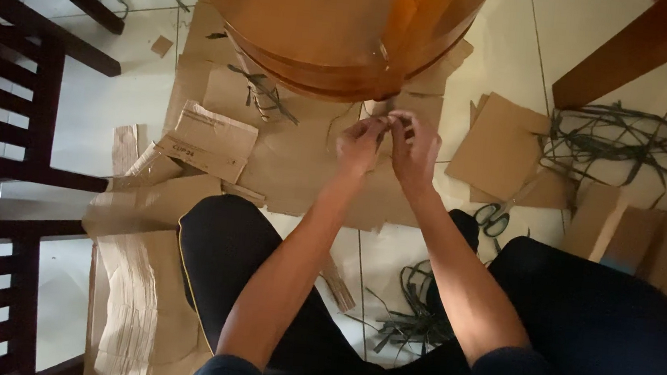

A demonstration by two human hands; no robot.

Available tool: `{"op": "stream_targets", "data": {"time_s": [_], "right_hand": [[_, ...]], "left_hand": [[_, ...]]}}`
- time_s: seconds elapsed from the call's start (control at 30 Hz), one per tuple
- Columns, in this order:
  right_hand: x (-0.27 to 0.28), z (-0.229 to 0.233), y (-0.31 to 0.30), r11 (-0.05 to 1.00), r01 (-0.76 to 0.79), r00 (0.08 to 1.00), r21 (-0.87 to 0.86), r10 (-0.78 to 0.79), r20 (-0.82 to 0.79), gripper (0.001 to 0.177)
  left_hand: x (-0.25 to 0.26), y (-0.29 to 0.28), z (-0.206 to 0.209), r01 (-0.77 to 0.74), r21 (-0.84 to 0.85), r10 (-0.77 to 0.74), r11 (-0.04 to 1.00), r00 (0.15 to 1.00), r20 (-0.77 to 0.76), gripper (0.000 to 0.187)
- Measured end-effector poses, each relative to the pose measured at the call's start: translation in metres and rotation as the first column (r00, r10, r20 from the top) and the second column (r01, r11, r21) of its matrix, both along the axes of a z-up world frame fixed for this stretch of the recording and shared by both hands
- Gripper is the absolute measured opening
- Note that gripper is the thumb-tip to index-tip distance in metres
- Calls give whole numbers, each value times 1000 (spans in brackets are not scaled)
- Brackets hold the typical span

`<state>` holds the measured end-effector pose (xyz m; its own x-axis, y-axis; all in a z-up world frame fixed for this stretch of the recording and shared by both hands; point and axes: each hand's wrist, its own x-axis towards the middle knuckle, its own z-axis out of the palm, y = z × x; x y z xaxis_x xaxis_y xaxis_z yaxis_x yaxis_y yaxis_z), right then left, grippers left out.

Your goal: Wrapping the legs of a wooden stool with protective cardboard strips and securing them with ties

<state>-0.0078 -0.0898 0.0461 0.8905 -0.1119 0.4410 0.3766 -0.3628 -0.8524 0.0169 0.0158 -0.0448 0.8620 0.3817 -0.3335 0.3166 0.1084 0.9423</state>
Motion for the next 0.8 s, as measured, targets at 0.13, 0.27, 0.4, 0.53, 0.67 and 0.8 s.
{"op": "stream_targets", "data": {"time_s": [0.13,0.27,0.4,0.53,0.67,0.8], "right_hand": [[-3,6,-3,995,-81,994,-59,85,72,15],[-8,13,-6,981,-86,989,-172,105,103,25],[-4,5,-9,973,-92,988,-212,116,103,21],[-1,3,-8,978,-127,985,-164,144,98,15],[2,-4,-9,977,-199,978,-72,202,46,5],[6,-13,-8,976,-214,976,35,215,-28,14]], "left_hand": [[-11,0,39,-36,-53,32,998,996,-81,27],[-17,2,46,-101,-147,82,984,988,-128,30],[-24,3,59,-94,-136,87,986,995,-56,40],[-22,3,63,-50,58,53,997,997,-56,23],[-10,0,25,-75,187,61,979,995,78,17],[-37,-7,52,-122,203,57,972,952,300,18]]}}
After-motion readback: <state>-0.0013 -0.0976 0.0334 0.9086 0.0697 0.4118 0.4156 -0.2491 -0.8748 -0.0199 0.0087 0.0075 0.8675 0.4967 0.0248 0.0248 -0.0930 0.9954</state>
